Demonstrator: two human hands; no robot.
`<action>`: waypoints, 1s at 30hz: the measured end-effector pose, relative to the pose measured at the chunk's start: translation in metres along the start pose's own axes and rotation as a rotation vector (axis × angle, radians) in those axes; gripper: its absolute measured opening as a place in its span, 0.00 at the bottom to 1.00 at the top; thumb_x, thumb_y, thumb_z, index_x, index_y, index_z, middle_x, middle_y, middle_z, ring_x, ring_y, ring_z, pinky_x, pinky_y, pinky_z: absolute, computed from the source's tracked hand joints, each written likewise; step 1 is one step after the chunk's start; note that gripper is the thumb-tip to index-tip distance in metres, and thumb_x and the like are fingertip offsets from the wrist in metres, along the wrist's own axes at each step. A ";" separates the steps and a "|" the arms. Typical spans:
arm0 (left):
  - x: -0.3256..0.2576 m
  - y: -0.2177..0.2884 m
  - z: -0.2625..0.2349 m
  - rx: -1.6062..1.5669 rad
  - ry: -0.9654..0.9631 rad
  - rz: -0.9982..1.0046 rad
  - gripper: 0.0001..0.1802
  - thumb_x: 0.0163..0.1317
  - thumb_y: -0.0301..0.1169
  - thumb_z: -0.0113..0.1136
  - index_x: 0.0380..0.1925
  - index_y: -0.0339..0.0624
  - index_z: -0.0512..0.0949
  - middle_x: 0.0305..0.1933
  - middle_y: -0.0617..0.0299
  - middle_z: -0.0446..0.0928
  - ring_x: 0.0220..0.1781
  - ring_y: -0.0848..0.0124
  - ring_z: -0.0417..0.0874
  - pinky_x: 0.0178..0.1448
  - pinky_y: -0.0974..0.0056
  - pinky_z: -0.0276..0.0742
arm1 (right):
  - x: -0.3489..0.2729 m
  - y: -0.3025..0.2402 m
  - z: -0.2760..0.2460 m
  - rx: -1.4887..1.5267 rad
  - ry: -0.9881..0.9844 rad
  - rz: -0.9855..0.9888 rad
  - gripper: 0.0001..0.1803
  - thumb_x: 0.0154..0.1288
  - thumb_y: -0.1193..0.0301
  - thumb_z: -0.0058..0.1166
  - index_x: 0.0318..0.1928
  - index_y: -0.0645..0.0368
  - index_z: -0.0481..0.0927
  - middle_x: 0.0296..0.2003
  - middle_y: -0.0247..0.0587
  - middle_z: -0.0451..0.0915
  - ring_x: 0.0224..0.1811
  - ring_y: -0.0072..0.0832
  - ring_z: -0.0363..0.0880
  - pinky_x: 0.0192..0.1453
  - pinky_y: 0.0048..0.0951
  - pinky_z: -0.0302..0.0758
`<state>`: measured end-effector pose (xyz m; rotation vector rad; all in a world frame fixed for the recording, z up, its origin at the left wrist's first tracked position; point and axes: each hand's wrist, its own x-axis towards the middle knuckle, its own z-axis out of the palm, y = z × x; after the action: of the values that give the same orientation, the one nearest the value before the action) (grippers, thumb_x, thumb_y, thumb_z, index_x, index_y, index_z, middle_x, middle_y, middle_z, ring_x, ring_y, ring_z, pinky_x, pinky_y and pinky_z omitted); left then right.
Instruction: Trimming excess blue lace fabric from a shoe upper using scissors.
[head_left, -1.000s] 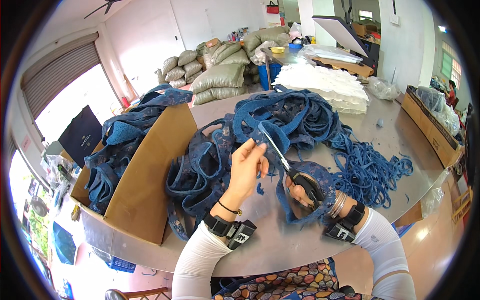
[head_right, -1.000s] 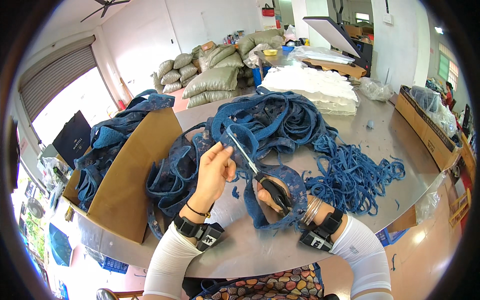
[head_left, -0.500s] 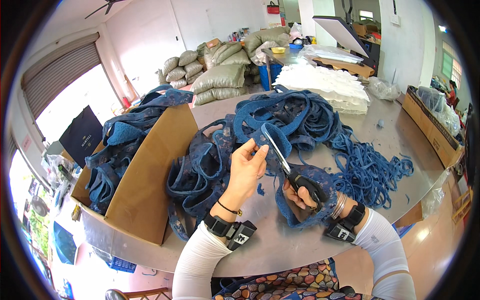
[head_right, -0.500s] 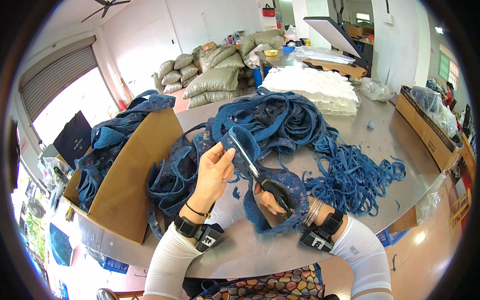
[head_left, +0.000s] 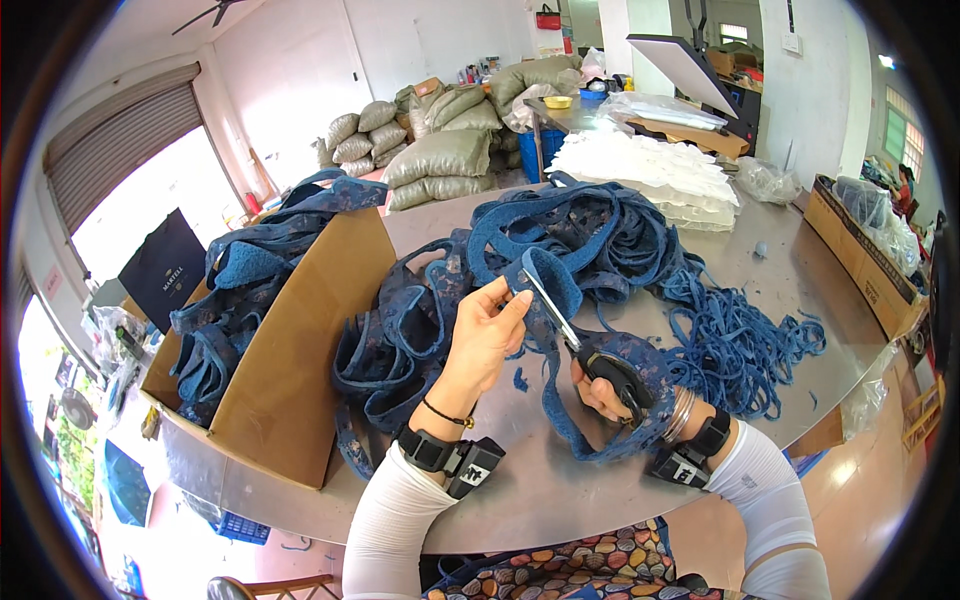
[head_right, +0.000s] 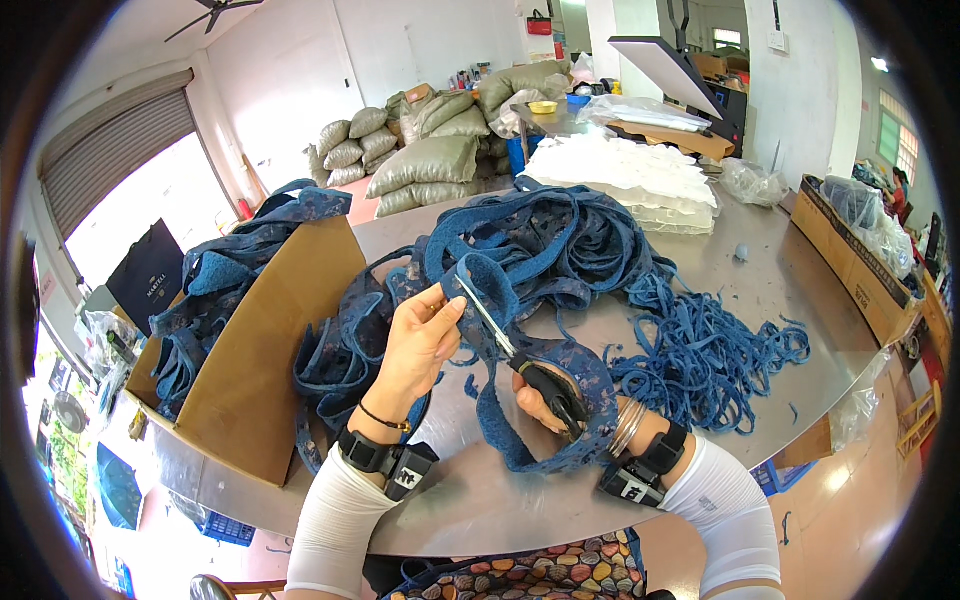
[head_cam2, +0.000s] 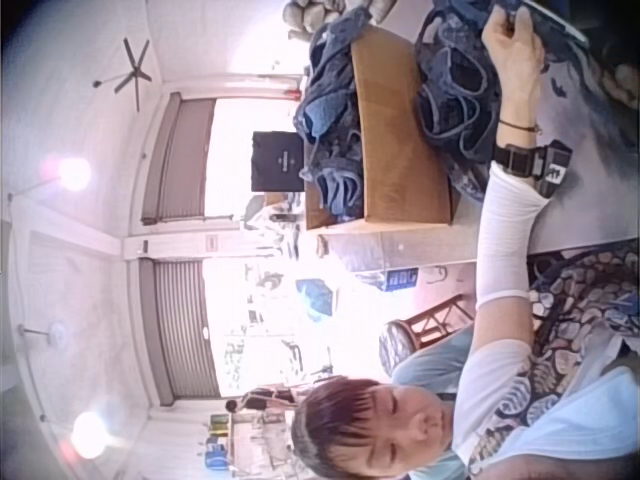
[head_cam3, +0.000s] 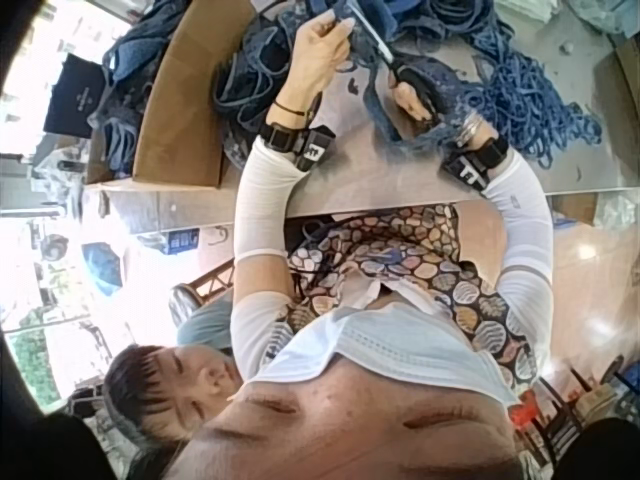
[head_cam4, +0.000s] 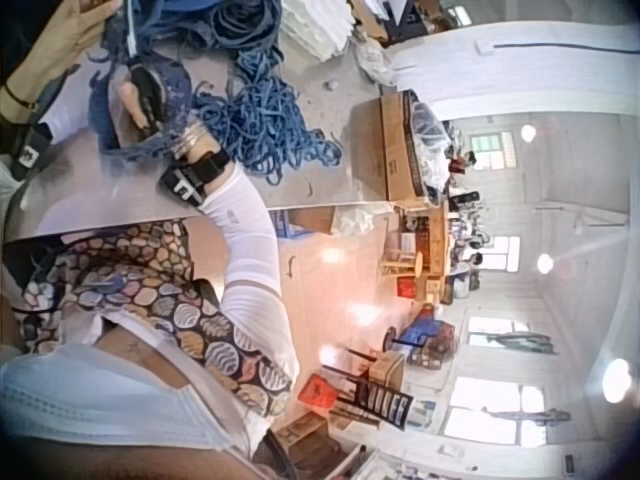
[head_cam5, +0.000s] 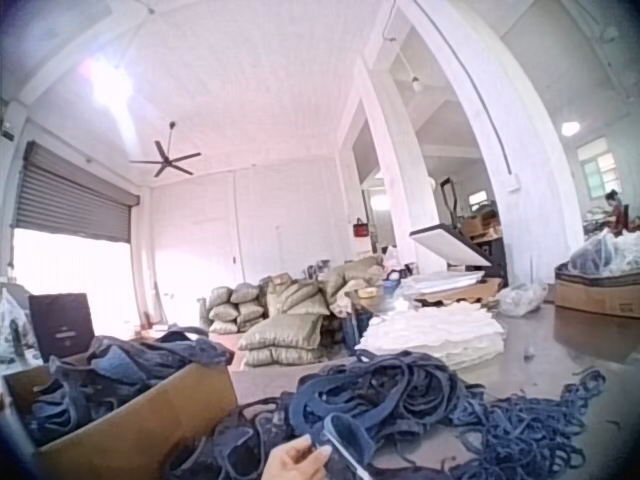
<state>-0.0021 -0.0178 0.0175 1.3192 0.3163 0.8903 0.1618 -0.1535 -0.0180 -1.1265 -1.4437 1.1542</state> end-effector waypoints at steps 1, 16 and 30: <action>0.000 -0.001 0.000 0.002 0.000 0.001 0.05 0.63 0.27 0.55 0.37 0.38 0.75 0.20 0.74 0.63 0.14 0.86 0.58 0.17 0.76 0.50 | -0.001 -0.003 0.000 0.006 0.002 0.006 0.22 0.59 0.55 0.57 0.41 0.60 0.70 0.23 0.28 0.69 0.19 0.13 0.65 0.21 0.12 0.63; 0.000 -0.005 0.002 -0.143 0.036 -0.033 0.04 0.63 0.28 0.55 0.32 0.40 0.73 0.18 0.74 0.61 0.12 0.85 0.58 0.15 0.77 0.49 | 0.001 -0.008 0.006 0.185 -0.017 0.028 0.18 0.61 0.57 0.55 0.35 0.60 0.71 0.20 0.31 0.72 0.16 0.14 0.66 0.18 0.13 0.62; 0.000 -0.007 0.000 -0.208 0.081 -0.008 0.05 0.64 0.28 0.52 0.37 0.40 0.75 0.19 0.73 0.67 0.12 0.85 0.58 0.15 0.78 0.50 | 0.002 0.002 0.001 0.213 -0.122 -0.064 0.22 0.63 0.53 0.50 0.40 0.62 0.70 0.21 0.32 0.71 0.18 0.15 0.67 0.21 0.15 0.64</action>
<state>0.0009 -0.0177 0.0113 1.0916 0.2830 0.9455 0.1603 -0.1513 -0.0196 -0.8694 -1.4005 1.3158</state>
